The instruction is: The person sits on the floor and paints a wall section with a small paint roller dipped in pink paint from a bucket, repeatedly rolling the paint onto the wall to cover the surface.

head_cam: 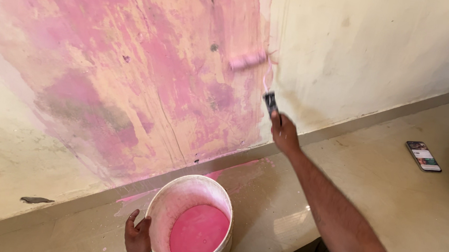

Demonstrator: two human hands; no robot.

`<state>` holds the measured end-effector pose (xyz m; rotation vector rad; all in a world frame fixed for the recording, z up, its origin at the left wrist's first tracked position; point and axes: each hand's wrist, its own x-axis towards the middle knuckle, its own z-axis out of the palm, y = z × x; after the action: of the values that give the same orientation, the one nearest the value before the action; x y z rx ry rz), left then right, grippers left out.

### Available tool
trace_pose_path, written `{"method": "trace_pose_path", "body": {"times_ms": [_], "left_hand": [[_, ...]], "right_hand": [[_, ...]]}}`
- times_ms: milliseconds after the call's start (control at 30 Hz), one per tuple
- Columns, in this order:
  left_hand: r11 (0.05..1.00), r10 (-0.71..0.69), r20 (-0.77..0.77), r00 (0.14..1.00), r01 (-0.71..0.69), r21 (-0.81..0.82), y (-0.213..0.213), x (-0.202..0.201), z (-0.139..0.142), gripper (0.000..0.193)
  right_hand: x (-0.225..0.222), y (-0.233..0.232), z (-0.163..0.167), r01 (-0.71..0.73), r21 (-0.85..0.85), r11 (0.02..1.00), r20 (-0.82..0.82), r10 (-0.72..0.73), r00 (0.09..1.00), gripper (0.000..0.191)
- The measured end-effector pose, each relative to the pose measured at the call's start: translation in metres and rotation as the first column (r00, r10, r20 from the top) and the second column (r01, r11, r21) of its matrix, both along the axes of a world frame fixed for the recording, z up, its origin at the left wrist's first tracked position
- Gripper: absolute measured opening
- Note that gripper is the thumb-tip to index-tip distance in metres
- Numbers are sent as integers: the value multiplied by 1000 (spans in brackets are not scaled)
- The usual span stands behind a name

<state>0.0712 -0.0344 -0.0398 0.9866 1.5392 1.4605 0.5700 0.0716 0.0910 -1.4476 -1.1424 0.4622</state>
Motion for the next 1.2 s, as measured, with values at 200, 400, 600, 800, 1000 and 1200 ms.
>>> {"method": "trace_pose_path", "body": {"times_ms": [200, 400, 600, 800, 1000, 1200], "left_hand": [[991, 7, -166, 986, -28, -129, -13, 20, 11, 57], [990, 8, -209, 978, -37, -133, -13, 39, 12, 60], [990, -52, -166, 985, 29, -136, -16, 49, 14, 64], [962, -135, -226, 965, 73, -262, -23, 46, 23, 62], [979, -29, -140, 990, -1, -205, -17, 58, 21, 52], [957, -32, -637, 770, -160, -242, -40, 78, 52, 60]], "right_hand": [[15, -35, -100, 72, -66, 995, 80, -67, 995, 56], [30, -56, -143, 73, -260, 963, 43, -64, 997, 55], [39, -76, -162, 80, -377, 923, 74, -56, 996, 58], [42, -95, -170, 84, -518, 851, 121, -25, 992, 62], [32, -104, -171, 47, -572, 819, 30, -36, 999, 61], [23, -102, -164, -68, -512, 856, -286, -95, 953, 37]]}}
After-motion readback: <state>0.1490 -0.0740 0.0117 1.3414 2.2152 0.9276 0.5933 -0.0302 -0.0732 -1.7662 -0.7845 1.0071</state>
